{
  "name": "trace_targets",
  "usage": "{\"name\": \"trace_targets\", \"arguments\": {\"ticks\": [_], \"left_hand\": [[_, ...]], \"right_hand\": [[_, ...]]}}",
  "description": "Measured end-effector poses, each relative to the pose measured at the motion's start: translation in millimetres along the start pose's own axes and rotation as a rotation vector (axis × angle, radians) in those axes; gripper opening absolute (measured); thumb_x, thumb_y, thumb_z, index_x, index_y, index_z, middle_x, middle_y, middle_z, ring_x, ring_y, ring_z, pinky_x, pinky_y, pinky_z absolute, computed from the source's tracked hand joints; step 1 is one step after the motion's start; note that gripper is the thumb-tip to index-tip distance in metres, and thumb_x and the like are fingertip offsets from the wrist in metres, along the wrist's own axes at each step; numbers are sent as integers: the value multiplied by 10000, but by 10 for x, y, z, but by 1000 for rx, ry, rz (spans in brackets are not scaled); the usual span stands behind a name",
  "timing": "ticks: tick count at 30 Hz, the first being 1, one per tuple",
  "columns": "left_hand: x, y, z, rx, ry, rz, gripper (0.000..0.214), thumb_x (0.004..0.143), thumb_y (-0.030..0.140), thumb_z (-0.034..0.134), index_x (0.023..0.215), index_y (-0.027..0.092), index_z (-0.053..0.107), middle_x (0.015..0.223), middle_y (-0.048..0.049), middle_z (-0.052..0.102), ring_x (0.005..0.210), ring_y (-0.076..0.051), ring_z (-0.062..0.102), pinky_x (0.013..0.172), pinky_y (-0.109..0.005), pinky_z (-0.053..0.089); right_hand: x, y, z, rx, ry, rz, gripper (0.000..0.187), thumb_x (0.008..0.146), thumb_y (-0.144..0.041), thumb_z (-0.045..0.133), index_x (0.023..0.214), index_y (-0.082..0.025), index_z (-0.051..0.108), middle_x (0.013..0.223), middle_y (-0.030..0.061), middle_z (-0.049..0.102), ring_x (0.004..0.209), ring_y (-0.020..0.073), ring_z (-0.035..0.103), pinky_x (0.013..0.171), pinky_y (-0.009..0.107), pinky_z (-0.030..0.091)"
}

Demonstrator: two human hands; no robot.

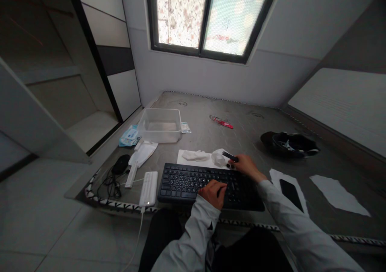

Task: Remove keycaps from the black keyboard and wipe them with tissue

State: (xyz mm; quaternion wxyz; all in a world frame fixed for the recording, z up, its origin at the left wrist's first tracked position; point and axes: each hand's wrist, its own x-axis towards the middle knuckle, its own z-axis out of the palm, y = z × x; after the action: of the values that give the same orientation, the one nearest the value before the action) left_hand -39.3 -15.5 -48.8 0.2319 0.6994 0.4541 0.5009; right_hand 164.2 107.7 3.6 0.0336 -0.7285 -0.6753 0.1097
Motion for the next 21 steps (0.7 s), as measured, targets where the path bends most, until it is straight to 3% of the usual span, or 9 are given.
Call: {"name": "trace_targets", "arguments": {"ticks": [5, 8, 10, 14, 21], "left_hand": [[-2, 2, -8, 9, 0, -14, 151, 862, 207, 582, 911, 244, 720, 865, 1, 718, 794, -129, 677, 692, -219, 521], [0, -7, -9, 3, 5, -9, 154, 865, 204, 579, 917, 242, 719, 875, 0, 718, 805, -128, 677, 709, -219, 520], [5, -11, -7, 10, 5, -9, 154, 871, 211, 574, 919, 241, 717, 875, -2, 716, 807, -130, 677, 710, -224, 519], [17, -18, 1, 33, 0, 1, 164, 883, 223, 561, 921, 248, 719, 871, -5, 716, 803, -131, 676, 700, -227, 514], [16, -39, 47, 54, -1, 42, 171, 892, 244, 555, 924, 241, 723, 865, -24, 718, 812, -142, 676, 712, -237, 521]], "right_hand": [[27, 211, -153, 49, 115, -30, 429, 867, -519, 530, 1103, -198, 687, 1004, 108, 717, 930, 267, 658, 711, 281, 434], [42, 534, -218, 39, 176, 58, 508, 916, -545, 422, 1166, -158, 636, 1075, 136, 689, 967, 276, 643, 745, 293, 443], [9, 792, -204, 8, 177, 138, 500, 971, -455, 322, 1162, -106, 625, 1081, 166, 678, 972, 267, 640, 771, 295, 442], [-207, 1227, 14, -40, 135, 230, 401, 953, -252, 360, 1100, -12, 646, 1046, 228, 673, 1005, 281, 632, 831, 309, 432], [-611, 1511, 618, -17, 14, 287, 307, 893, -269, 505, 1001, -93, 732, 978, 175, 718, 964, 270, 667, 777, 283, 463]]}}
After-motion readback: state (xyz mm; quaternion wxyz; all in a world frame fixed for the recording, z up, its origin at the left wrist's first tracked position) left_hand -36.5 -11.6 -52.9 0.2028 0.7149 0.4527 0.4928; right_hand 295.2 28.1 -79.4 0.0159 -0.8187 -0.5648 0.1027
